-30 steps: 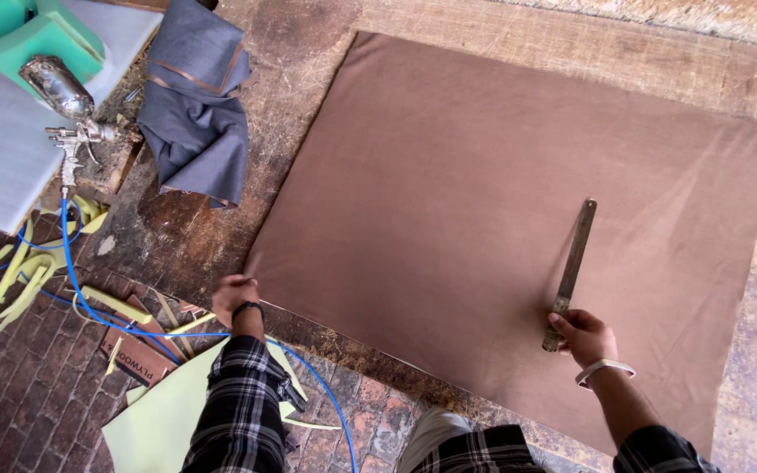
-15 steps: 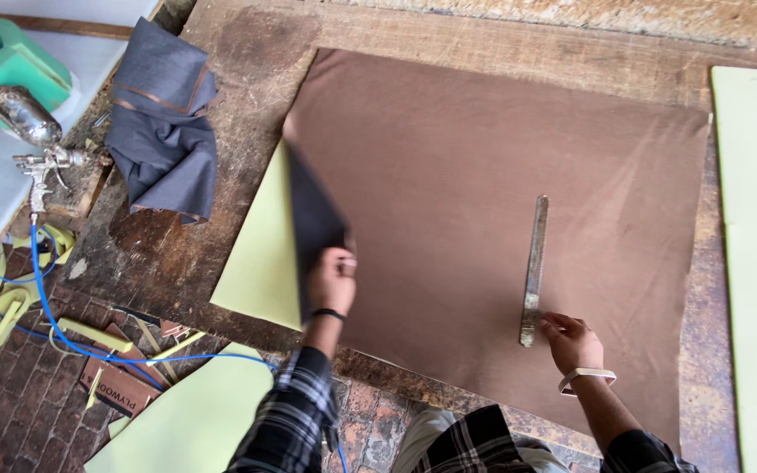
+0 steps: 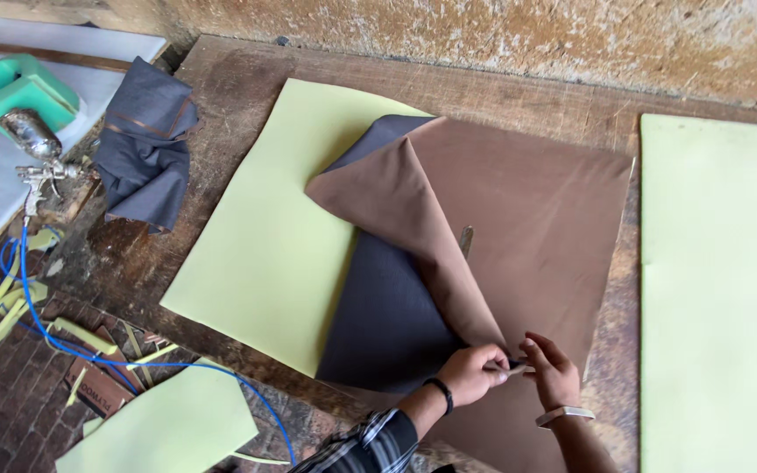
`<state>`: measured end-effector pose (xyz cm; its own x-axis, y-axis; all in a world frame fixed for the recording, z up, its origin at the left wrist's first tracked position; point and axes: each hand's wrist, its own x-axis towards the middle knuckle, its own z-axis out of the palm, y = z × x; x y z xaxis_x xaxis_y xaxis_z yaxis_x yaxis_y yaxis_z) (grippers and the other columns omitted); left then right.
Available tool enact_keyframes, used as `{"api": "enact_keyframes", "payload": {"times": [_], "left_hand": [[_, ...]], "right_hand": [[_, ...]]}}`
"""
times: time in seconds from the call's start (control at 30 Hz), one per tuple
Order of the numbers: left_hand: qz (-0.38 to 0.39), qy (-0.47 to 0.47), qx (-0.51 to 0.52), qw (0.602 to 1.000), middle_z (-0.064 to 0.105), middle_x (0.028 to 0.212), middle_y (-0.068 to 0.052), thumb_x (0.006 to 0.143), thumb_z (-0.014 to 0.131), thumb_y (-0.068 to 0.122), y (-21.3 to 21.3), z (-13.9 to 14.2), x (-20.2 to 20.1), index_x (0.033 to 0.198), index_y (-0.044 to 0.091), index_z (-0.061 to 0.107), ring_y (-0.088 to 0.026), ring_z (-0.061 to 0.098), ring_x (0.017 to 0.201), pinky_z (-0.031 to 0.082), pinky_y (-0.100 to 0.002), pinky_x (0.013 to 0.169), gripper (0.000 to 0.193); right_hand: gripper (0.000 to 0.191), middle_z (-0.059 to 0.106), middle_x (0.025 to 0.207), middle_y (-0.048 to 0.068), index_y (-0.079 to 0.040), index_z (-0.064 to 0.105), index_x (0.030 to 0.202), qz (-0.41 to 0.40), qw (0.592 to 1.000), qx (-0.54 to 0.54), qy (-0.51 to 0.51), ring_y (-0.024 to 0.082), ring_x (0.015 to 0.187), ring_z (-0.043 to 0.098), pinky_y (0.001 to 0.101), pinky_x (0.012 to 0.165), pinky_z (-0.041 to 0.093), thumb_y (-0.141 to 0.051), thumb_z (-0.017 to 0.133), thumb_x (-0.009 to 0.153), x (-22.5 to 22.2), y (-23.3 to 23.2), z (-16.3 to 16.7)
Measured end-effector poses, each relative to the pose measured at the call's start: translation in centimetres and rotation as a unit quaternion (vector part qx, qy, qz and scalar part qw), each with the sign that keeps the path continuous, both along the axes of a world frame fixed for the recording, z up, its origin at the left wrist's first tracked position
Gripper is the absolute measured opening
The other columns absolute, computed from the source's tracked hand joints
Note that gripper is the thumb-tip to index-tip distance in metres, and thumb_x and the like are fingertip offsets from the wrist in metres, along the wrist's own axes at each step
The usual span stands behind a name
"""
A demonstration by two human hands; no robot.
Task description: The person aligns a brown fabric sheet over a yellow foam sheet on a wooden workbench, sprays adhesive onto the foam, and presses the fabric onto the foam. The person then trims the excess foam along the fabric edge using a straightedge and a cutting tool, repeating the process with additional sheets.
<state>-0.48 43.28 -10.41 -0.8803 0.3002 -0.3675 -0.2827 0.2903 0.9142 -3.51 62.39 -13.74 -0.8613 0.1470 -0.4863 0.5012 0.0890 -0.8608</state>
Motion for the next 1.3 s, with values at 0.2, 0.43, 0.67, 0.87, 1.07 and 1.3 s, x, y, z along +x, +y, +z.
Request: {"api": "enact_keyframes", "payload": {"times": [0.2, 0.43, 0.67, 0.87, 1.07, 1.3], "left_hand": [[-0.021, -0.026, -0.032, 0.999, 0.075, 0.105, -0.006, 0.094, 0.072, 0.017, 4.1, -0.5, 1.4, 0.107, 0.006, 0.068, -0.018, 0.072, 0.097, 0.057, -0.035, 0.085, 0.018], [-0.039, -0.084, -0.099, 0.991, 0.075, 0.106, -0.012, 0.101, 0.066, 0.024, 4.6, -0.8, 2.7, 0.113, 0.005, 0.067, -0.026, 0.072, 0.101, 0.055, -0.039, 0.088, 0.022], [-0.044, 0.0, -0.068, 0.997, 0.074, 0.103, -0.013, 0.103, 0.062, 0.031, 3.4, -4.7, 4.9, 0.115, 0.004, 0.068, -0.028, 0.072, 0.095, 0.056, -0.04, 0.085, 0.03], [0.025, -0.001, -0.046, 0.999, 0.073, 0.1, -0.012, 0.111, 0.055, 0.035, 1.8, -5.5, 6.9, 0.115, 0.003, 0.068, -0.024, 0.071, 0.092, 0.055, -0.037, 0.089, 0.034], [0.048, -0.166, 0.126, 0.977, 0.07, 0.104, -0.002, 0.101, 0.068, 0.015, -1.6, -3.6, 6.9, 0.112, 0.007, 0.068, -0.01, 0.066, 0.099, 0.053, -0.027, 0.092, 0.013], [0.054, -0.287, 0.234, 0.927, 0.063, 0.097, 0.002, 0.103, 0.061, 0.016, 1.2, -2.9, 5.2, 0.118, 0.01, 0.065, -0.008, 0.058, 0.087, 0.047, -0.024, 0.079, 0.017]], "right_hand": [[0.063, 0.073, 0.126, 0.011, -0.012, 0.059, 0.143, 0.157, 0.973, 0.076, 0.15, 0.02, 0.108, 0.072, 0.0327, 0.09, 0.057, -0.031, 0.077, 0.086, -7.8, -2.1, 5.3], [0.107, 0.023, 0.161, 0.019, -0.019, 0.033, 0.157, 0.453, 0.744, 0.338, 0.356, 0.038, 0.147, 0.033, 0.0492, 0.117, 0.032, -0.05, 0.085, 0.069, -11.8, -14.9, 12.9], [0.11, -0.001, 0.171, 0.023, -0.012, 0.006, 0.165, 0.593, 0.645, 0.433, 0.212, 0.037, 0.147, 0.038, 0.0464, 0.114, 0.04, -0.054, 0.072, 0.087, -17.1, -24.5, 11.9], [0.078, 0.047, 0.149, 0.025, -0.005, 0.039, 0.151, 0.479, 0.735, 0.429, 0.214, 0.039, 0.128, 0.058, 0.0445, 0.108, 0.047, -0.047, 0.069, 0.093, -23.7, -23.6, 6.0], [0.041, 0.074, 0.109, 0.015, -0.002, 0.076, 0.124, 0.126, 0.987, -0.066, 0.073, 0.023, 0.094, 0.066, 0.0369, 0.078, 0.051, -0.007, 0.05, 0.093, -27.3, -13.8, 0.9], [0.029, 0.07, 0.11, 0.019, 0.014, 0.062, 0.114, -0.23, 0.967, -0.097, 0.049, 0.029, 0.098, 0.073, 0.04, 0.079, 0.063, -0.005, 0.054, 0.093, -25.7, 5.1, -2.6]]}}
